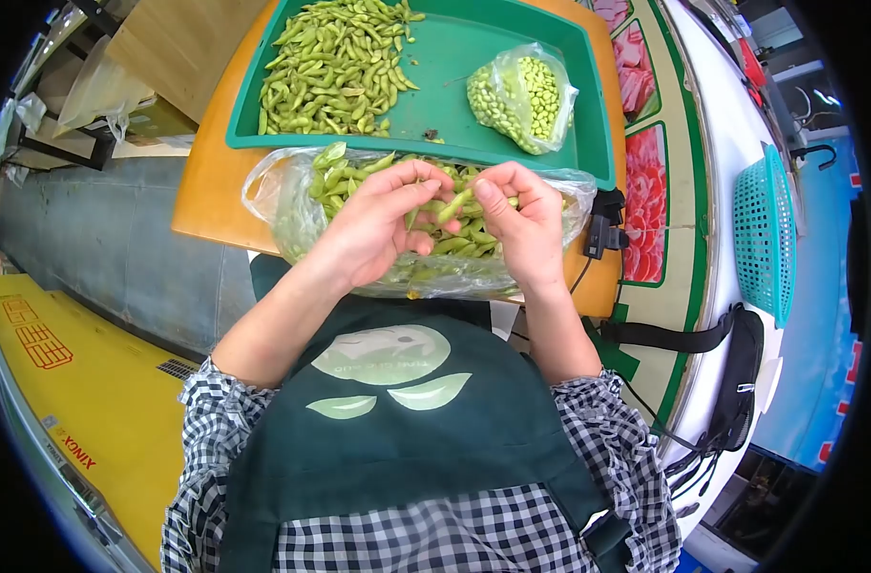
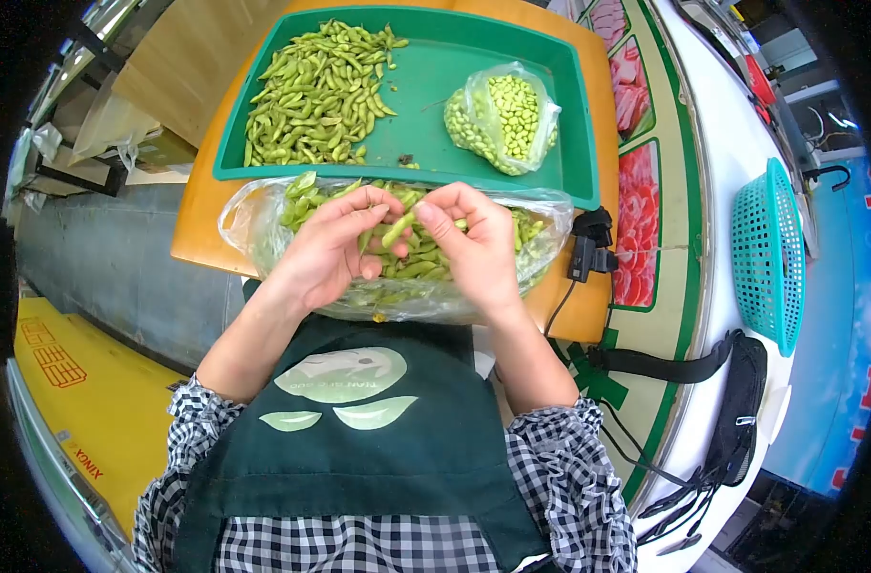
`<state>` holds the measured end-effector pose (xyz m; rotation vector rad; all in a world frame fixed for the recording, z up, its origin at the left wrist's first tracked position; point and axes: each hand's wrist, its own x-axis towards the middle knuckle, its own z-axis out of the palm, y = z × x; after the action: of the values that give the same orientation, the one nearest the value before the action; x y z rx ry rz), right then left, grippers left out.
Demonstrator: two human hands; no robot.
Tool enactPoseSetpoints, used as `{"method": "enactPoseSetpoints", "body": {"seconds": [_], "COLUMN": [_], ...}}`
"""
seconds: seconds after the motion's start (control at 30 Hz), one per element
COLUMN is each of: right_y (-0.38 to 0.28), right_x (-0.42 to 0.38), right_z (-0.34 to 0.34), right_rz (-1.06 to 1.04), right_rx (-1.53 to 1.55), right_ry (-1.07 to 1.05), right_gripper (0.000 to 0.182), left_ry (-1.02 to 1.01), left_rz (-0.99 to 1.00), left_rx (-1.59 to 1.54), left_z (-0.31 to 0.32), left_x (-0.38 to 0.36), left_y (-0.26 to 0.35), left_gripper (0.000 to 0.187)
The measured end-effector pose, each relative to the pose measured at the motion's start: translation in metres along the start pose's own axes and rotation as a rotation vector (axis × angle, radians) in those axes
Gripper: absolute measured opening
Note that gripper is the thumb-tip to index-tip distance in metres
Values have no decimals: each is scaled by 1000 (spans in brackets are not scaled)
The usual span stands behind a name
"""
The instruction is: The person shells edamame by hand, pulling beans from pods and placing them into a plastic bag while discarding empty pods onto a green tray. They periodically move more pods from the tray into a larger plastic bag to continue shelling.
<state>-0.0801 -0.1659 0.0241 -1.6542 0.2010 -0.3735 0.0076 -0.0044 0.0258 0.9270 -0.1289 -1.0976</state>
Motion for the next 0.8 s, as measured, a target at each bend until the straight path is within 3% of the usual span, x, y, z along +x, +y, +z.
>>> {"method": "enactPoseSetpoints", "body": {"seconds": [0.07,0.17,0.3,0.37,0.43,0.5,0.57,0.6,0.67,0.7,0.8], "right_y": [3,4,6,9,2,-1,-1,1,6,3,9], "right_x": [3,8,11,11,11,10,9,8,3,-1,-5], "right_z": [-6,-9,-12,-13,-9,-2,4,4,4,4,10], "right_rz": [192,189,184,135,106,77,81,82,-199,-215,-265], "right_rx": [366,533,514,308,255,204,136,137,-398,-527,-595], "right_ry": [-65,-94,-131,-162,-188,-214,-102,-101,-7,-80,-91], "right_gripper": [13,14,14,14,15,15,16,16,19,20,19], "left_ry": [39,44,-1,-16,-91,-108,-126,-41,46,72,76], "left_rz": [17,45,77,90,-48,-56,-61,9,79,144,230], "left_rx": [19,54,45,50,146,188,231,172,113,141,164], "left_z": [-1,-5,-5,-4,-3,-3,0,3,6,5,2], "left_x": [1,2,3,2,-1,1,2,1,3,4,5], "left_y": [1,2,0,1,5,2,0,-1,-2,-5,-12], "left_gripper": [14,14,15,16,17,17,17,16,15,14,11]}}
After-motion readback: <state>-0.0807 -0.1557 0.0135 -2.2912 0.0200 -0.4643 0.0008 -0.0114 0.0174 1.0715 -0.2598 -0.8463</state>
